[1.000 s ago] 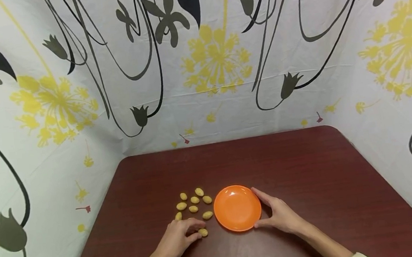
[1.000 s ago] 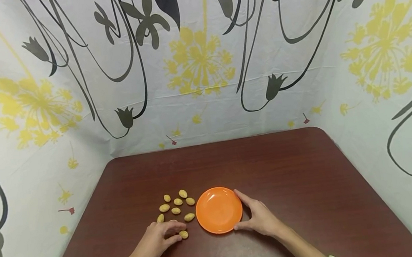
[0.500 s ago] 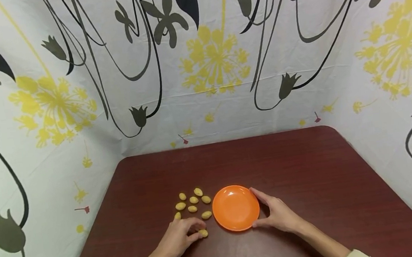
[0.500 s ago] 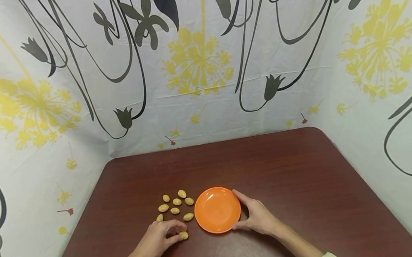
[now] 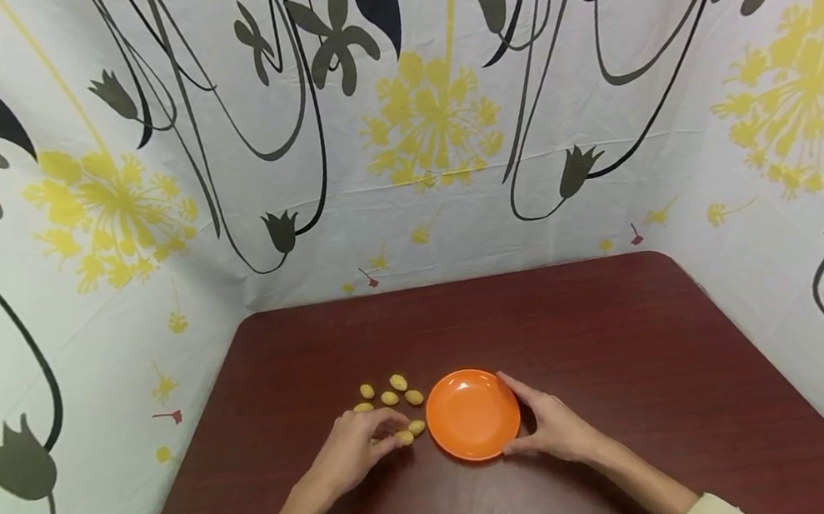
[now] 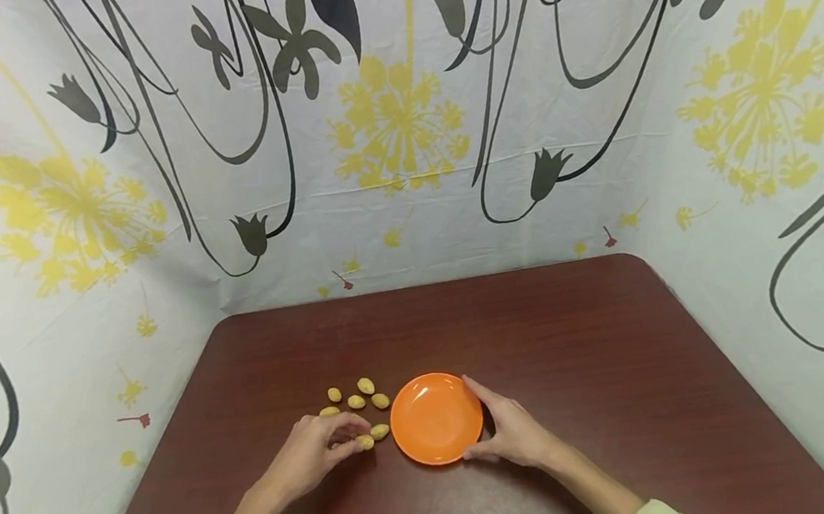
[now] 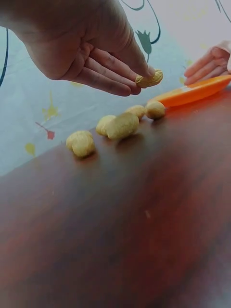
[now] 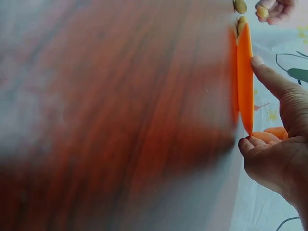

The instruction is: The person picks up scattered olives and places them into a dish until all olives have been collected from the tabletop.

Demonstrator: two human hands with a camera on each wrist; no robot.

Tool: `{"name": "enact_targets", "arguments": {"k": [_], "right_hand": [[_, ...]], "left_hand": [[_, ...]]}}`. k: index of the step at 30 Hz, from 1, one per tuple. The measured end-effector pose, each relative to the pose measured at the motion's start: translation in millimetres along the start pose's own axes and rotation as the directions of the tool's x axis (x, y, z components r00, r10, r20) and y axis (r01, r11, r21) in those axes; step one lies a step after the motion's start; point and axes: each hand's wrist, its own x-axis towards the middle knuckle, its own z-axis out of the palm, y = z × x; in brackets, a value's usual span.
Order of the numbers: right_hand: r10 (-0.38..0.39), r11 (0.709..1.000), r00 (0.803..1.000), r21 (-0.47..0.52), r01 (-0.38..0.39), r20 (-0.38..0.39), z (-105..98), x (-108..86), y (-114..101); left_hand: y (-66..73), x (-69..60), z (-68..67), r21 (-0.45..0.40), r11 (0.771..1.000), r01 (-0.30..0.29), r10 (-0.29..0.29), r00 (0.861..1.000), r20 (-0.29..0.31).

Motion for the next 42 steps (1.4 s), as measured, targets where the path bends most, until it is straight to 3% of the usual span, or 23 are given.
{"name": "enact_targets", "arguments": {"k": [12, 20, 32, 42], "right_hand": [[-0.029, 0.999, 1.000, -0.021, 0.028, -0.006, -2, 2.3, 5], [-0.035, 0.999, 0.999, -0.025, 0.035, 0.002, -1, 3.4, 5], [-0.024, 1.000, 0.999, -0.016, 0.024, 0.025, -1, 6.3, 4], [-0.062, 0.998, 0.998, -0.029, 0.062, 0.022, -2, 6.0, 4]], "left_hand": [[6.8, 39.1, 1.6, -0.019, 0.999, 0.044, -0.044, 0.999, -0.001], [6.2, 55.5, 15.6, -0.032, 0.999, 0.013, -0.013, 1.000, -0.016], [7.0, 80.7, 31.3, -0.119, 0.992, 0.050, -0.049, 0.999, 0.006], [12.2, 98.7, 58.2, -0.065, 0.997, 0.037, -0.034, 0.999, 0.033]]}}
